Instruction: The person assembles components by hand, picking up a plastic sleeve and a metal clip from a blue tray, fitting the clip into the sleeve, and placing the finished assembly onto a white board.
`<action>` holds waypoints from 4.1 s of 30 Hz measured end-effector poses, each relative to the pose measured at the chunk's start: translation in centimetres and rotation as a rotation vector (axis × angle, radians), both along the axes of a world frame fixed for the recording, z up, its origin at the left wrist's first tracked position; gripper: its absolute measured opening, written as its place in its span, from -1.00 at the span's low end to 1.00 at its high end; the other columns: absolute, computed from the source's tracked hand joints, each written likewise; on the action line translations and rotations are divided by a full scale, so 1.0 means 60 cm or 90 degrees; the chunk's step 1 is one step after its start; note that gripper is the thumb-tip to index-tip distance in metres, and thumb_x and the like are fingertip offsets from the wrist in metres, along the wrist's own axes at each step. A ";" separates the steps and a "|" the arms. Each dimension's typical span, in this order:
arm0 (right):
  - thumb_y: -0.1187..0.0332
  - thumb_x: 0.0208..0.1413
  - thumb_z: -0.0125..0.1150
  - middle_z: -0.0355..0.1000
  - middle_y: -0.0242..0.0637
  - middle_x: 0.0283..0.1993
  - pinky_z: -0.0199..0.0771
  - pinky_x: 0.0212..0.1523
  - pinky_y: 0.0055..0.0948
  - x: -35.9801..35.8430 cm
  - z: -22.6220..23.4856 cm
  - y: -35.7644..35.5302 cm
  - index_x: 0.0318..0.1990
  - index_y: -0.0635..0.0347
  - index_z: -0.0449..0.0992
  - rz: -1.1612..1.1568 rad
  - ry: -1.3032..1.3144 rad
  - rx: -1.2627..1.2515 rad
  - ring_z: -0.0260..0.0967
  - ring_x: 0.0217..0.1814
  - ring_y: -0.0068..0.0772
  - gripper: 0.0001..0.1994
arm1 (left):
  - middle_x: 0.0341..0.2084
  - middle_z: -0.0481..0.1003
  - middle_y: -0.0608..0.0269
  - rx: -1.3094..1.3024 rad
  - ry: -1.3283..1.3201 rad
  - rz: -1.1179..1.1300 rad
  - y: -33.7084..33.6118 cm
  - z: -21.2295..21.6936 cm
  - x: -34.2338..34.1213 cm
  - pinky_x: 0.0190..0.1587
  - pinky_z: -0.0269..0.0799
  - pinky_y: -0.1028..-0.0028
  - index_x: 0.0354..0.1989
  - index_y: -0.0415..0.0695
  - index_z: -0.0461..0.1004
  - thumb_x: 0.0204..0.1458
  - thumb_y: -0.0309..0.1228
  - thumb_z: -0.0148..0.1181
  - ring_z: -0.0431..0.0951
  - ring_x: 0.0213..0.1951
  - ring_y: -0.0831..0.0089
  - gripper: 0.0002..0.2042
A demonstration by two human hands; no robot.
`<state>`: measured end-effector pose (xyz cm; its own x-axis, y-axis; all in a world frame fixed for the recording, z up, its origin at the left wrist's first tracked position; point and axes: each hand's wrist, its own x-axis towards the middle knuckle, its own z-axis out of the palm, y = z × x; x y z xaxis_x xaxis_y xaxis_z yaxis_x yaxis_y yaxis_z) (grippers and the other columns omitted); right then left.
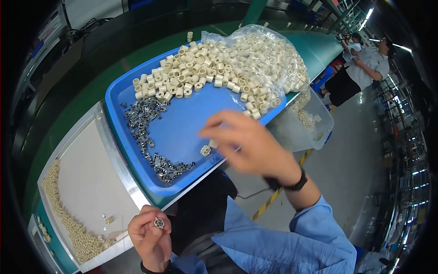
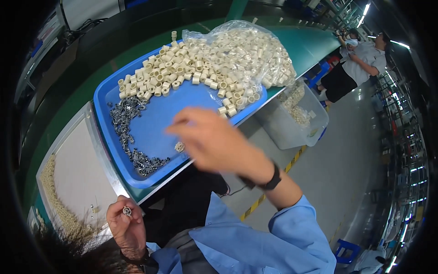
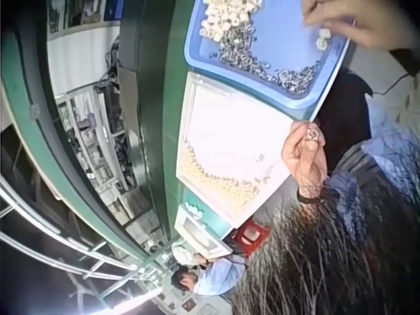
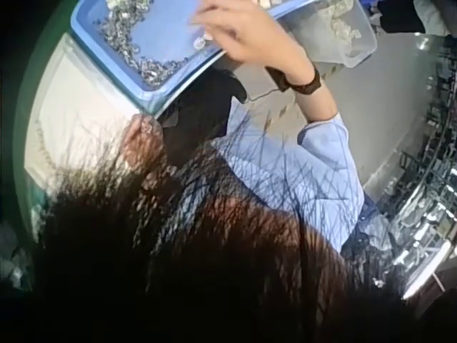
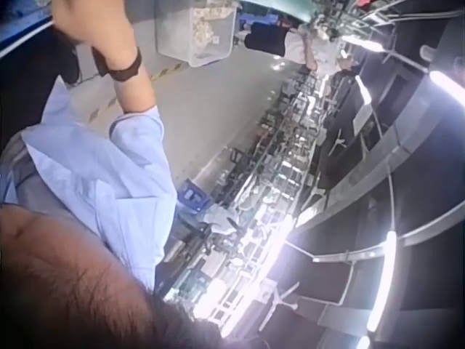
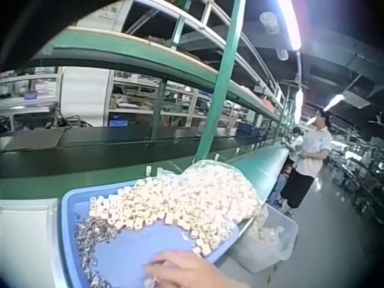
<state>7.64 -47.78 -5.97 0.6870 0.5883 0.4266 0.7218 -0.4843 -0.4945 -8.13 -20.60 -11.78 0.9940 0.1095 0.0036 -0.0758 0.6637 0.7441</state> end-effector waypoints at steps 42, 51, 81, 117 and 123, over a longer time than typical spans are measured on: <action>0.60 0.10 0.47 0.62 -0.05 -0.09 0.54 -0.11 -0.37 -0.069 -0.001 0.067 0.01 0.37 0.67 0.210 0.371 0.361 0.57 -0.16 -0.29 -0.71 | 0.00 0.57 -0.08 0.138 -0.063 0.000 -0.047 0.039 0.041 0.01 0.64 0.47 -0.03 -0.42 0.64 0.13 -0.80 0.28 0.66 -0.03 0.33 -0.76; 0.61 -0.03 0.49 0.64 0.00 -0.11 0.64 -0.22 -0.32 -0.049 0.031 0.068 -0.16 0.38 0.71 0.339 -0.048 0.164 0.64 -0.20 -0.17 -0.77 | -0.04 0.59 -0.11 0.045 0.027 -0.086 -0.028 0.039 0.030 -0.06 0.67 0.44 -0.02 -0.40 0.65 0.14 -0.77 0.29 0.69 -0.14 0.29 -0.76; 0.54 0.12 0.35 0.59 0.01 -0.06 0.70 -0.15 -0.31 -0.049 0.017 0.060 -0.14 0.46 0.66 0.395 -0.228 0.095 0.61 -0.18 -0.16 -0.81 | 0.08 0.60 -0.02 0.442 -0.029 -0.108 -0.047 0.048 0.039 -0.13 0.61 0.54 0.16 -0.34 0.56 0.20 -0.73 0.18 0.69 -0.15 0.37 -0.65; 0.18 0.11 0.44 0.40 -0.37 -0.15 0.30 -0.01 -0.30 0.081 -0.042 -0.041 -0.08 0.06 0.65 -0.029 0.115 -0.144 0.42 -0.12 -0.33 -0.73 | -0.38 0.63 0.24 0.910 -0.036 -0.239 0.063 0.018 0.874 -0.12 0.50 0.44 -0.26 -0.26 0.63 0.03 -0.58 0.39 0.60 -0.29 0.48 -0.88; 0.18 0.13 0.43 0.37 -0.40 -0.21 0.31 -0.02 -0.31 0.098 -0.048 -0.032 -0.17 0.05 0.63 0.058 0.143 -0.164 0.43 -0.13 -0.35 -0.78 | -0.39 0.63 0.24 0.914 -0.071 -0.304 0.073 0.007 0.896 -0.08 0.51 0.45 -0.26 -0.27 0.63 0.02 -0.58 0.40 0.61 -0.28 0.47 -0.88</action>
<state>13.51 -49.72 -8.83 0.6864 0.7203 0.1000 0.6550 -0.5526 -0.5154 45.64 -16.25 -11.34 0.9216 -0.3747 -0.1011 -0.1676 -0.6193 0.7670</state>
